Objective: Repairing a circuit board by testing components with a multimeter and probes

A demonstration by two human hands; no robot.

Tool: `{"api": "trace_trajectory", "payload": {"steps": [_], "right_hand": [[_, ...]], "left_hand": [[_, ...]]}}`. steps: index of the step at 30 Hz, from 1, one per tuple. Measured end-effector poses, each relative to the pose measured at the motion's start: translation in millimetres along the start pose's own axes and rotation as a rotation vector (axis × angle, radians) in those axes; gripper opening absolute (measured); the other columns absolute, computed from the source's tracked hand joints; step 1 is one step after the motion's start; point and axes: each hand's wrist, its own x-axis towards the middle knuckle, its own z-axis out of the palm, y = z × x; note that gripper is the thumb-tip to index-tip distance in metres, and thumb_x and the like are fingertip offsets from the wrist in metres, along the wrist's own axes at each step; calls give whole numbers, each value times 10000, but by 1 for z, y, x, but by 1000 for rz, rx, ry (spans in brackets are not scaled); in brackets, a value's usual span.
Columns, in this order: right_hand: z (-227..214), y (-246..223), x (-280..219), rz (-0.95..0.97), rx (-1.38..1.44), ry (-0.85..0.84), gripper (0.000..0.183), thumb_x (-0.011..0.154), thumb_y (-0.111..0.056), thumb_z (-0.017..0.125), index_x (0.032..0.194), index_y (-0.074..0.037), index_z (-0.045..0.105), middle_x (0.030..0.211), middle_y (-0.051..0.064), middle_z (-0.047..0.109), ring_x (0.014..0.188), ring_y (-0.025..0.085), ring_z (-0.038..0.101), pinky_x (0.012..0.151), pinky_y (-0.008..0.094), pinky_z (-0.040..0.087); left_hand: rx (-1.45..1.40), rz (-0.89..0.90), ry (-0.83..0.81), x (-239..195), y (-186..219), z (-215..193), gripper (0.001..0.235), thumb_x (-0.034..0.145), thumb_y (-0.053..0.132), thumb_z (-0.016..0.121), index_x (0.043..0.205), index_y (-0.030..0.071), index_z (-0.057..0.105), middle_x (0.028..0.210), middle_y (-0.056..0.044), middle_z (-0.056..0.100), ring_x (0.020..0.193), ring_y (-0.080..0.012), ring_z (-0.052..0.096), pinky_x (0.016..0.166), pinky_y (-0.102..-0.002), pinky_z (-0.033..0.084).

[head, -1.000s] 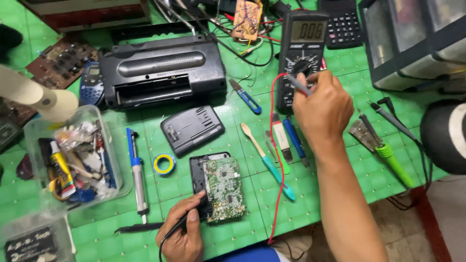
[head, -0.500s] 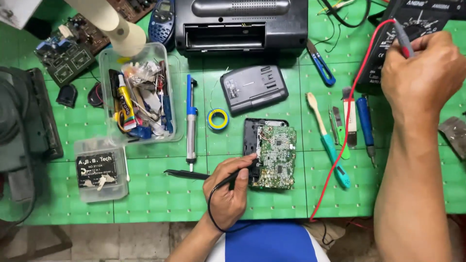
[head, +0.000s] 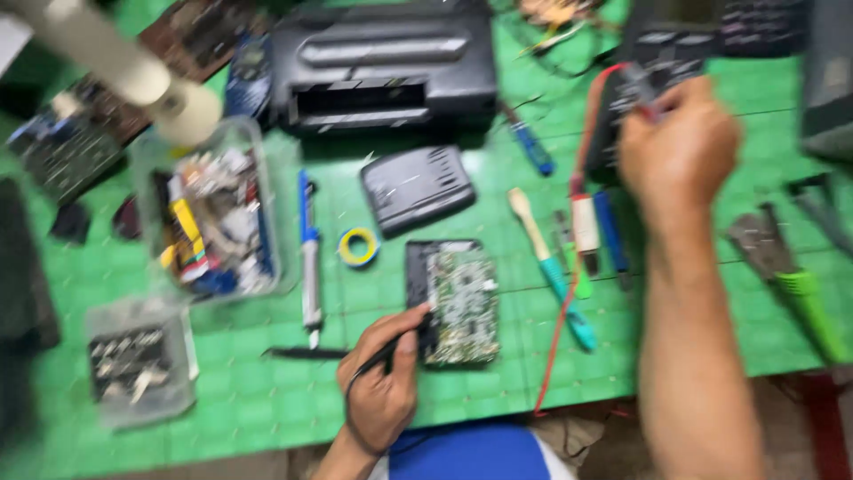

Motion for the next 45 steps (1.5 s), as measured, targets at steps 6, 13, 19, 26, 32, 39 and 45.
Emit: {"api": "trace_trajectory", "payload": {"steps": [6, 13, 19, 26, 32, 39, 45], "right_hand": [[-22, -23, -1, 95, 122, -61, 156, 848, -279, 710, 908, -151, 644, 810, 210, 728, 767, 544, 652, 647, 649, 475], [-26, -25, -1, 123, 150, -98, 164, 865, -257, 724, 909, -144, 612, 817, 210, 723, 771, 551, 634, 642, 646, 446], [-23, -21, -2, 96, 177, -88, 156, 868, -237, 713, 909, -136, 601, 819, 200, 719, 775, 542, 633, 657, 632, 450], [-19, -13, 0, 90, 186, -71, 150, 886, -282, 744, 873, -145, 683, 780, 173, 735, 749, 532, 644, 673, 598, 471], [-21, -17, 5, 100, 164, -50, 140, 869, -271, 709, 833, -137, 729, 773, 208, 729, 736, 550, 633, 650, 613, 463], [-14, -13, 10, 70, 137, -34, 183, 867, -296, 725, 793, -129, 732, 747, 222, 714, 706, 558, 619, 629, 612, 447], [-14, -13, 11, 64, 134, -27, 192, 869, -293, 711, 776, -127, 738, 728, 218, 703, 695, 555, 614, 616, 613, 444]], "left_hand": [[-24, -15, 31, -1, -2, 6, 193, 1015, 149, 535, 1043, 32, 686, 1087, -139, 792, 1038, -222, 789, 951, -299, 604], [-73, 5, 58, -3, -6, 11, 198, 1020, 149, 534, 1043, 10, 673, 1078, -164, 785, 1034, -242, 795, 963, -302, 611], [-58, -23, 67, -3, -5, 12, 206, 1020, 164, 539, 1040, 16, 679, 1074, -153, 792, 1034, -226, 792, 957, -287, 604], [-72, -50, 83, -5, -3, 12, 205, 1017, 171, 550, 1029, 17, 685, 1066, -149, 793, 1020, -223, 794, 942, -282, 610], [-57, -61, 91, -3, -1, 13, 203, 1015, 173, 552, 1023, 23, 688, 1057, -141, 797, 1010, -215, 799, 931, -274, 607], [-65, -50, 90, -3, -1, 13, 213, 1012, 166, 551, 1019, 3, 686, 1049, -154, 793, 1003, -226, 798, 929, -282, 614], [-72, -37, 90, -2, -2, 13, 205, 1014, 152, 546, 1018, -2, 682, 1051, -161, 791, 1002, -229, 795, 938, -289, 608]]}}
